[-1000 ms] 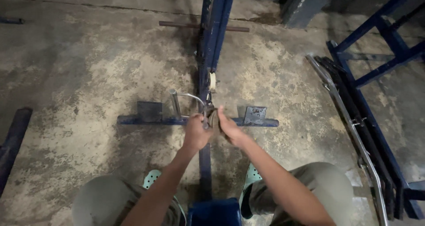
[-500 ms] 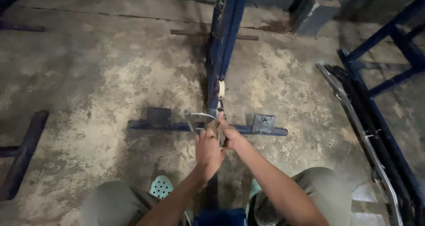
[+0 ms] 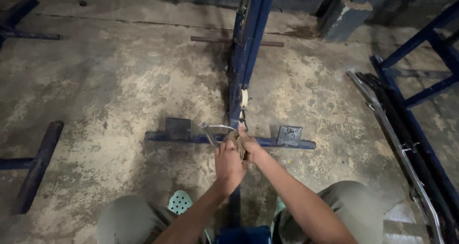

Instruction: The person scrubs a blue metal frame and a silver metal handle with a brown cloth. They wipe various parts of the blue frame, including the base and vertical supports, and then move to clean a separate silver handle and another section of the blue frame.

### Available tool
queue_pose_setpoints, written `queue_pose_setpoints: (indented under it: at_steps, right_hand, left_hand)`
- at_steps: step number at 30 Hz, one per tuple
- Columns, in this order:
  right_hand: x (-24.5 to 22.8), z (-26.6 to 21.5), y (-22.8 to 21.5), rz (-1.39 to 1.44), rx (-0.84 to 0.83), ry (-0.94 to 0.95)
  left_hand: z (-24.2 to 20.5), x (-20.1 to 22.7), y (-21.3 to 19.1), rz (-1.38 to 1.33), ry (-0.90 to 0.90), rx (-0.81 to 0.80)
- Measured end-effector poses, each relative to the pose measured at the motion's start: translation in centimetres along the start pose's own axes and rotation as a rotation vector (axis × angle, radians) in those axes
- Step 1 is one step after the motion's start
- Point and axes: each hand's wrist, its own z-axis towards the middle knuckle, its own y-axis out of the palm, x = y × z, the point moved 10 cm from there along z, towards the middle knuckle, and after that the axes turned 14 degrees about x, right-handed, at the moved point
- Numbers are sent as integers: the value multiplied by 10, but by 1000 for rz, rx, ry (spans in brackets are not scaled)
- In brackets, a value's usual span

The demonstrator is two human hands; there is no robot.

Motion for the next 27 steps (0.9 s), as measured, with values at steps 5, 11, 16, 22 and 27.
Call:
queue_pose_setpoints:
  at_steps: [5,11,16,22,27]
  right_hand:
    - [6,26,-2,63,-42,29]
    - [-10,-22,-8,-392,154,-162]
    - [-29,-11,-43,-623,244,-364]
    - [-29,-5,-72,-229,309,-302]
    - [82,90,-85,-705,234,-278]
  left_hand:
    - [6,-12,5,-58,-49,39]
    - [21,-61,26,-99,-163,48]
    - [39,-68,32,-412,-11,208]
    - [35,-105,64,-745,-673,-36]
    - [35,-81,56,-1047,-659,-24]
